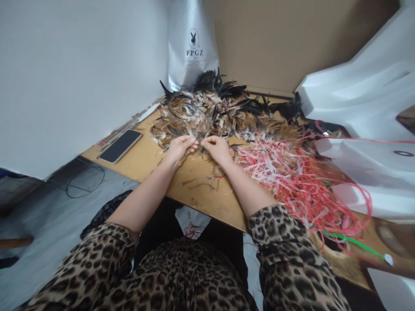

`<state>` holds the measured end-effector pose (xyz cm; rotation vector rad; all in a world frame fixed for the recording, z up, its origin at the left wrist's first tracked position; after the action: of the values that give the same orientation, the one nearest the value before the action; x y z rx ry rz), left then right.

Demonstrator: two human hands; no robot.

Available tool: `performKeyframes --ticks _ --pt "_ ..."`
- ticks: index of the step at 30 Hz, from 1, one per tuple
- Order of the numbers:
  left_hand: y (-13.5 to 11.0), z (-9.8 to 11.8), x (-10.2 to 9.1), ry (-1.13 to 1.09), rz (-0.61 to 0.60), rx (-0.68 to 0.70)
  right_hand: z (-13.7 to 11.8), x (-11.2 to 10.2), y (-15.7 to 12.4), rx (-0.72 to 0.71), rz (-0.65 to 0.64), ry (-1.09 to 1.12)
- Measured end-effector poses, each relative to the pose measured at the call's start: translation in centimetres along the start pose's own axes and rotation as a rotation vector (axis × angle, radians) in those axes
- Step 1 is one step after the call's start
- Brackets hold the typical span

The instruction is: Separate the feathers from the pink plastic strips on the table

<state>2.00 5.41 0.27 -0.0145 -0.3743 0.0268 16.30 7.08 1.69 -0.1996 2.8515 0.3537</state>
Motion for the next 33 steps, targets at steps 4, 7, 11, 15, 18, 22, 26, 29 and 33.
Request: performKeyframes --ticks 4,7,11,15,18,22,26,29,33 --pt "0.3 0.3 -0.9 -0.068 0.103 0.027 -0.2 0.2 0.1 -0.097 -0.149 -0.420" --pt "0.3 0.4 -0.9 -0.081 0.118 0.017 -0.8 0.7 -0.1 -0.104 -0.189 -0.644" --pt "0.2 0.4 -1.0 -0.113 0.117 0.012 -0.9 1.6 -0.4 -0.070 -0.215 -0.827" --pt "0.3 0.6 -1.1 -0.206 0.092 0.010 -0.8 1.3 -0.1 -0.086 -0.162 -0.720" --pt "0.3 0.6 -1.0 -0.258 0.083 -0.032 -0.5 0.1 0.6 -0.014 -0.080 -0.320" --pt "0.0 0.2 -0.3 -0.281 -0.002 -0.133 0.1 -1.1 1.0 0.195 0.030 0.246" --pt "-0.4 -0.7 0.7 -0.297 -0.159 -0.241 -0.2 -0.7 0.8 0.259 0.057 0.537" --pt "-0.9 -1.1 1.3 -0.290 -0.250 -0.298 -0.3 -0.2 0.6 0.247 0.116 0.596" --pt "-1.4 -1.0 1.8 -0.291 -0.318 -0.321 -0.4 0.7 0.2 0.212 0.154 0.586"
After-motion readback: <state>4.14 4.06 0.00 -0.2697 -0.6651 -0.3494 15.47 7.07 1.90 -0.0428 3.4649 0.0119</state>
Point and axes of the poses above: each hand's wrist, its own y-axis towards the middle knuckle, its own x-axis out of the palm, z = x × y, the point moved 5 cm from there along y, towards the middle knuckle, and after that the axes turned 1 degree about -z, right-handed, at the moved point
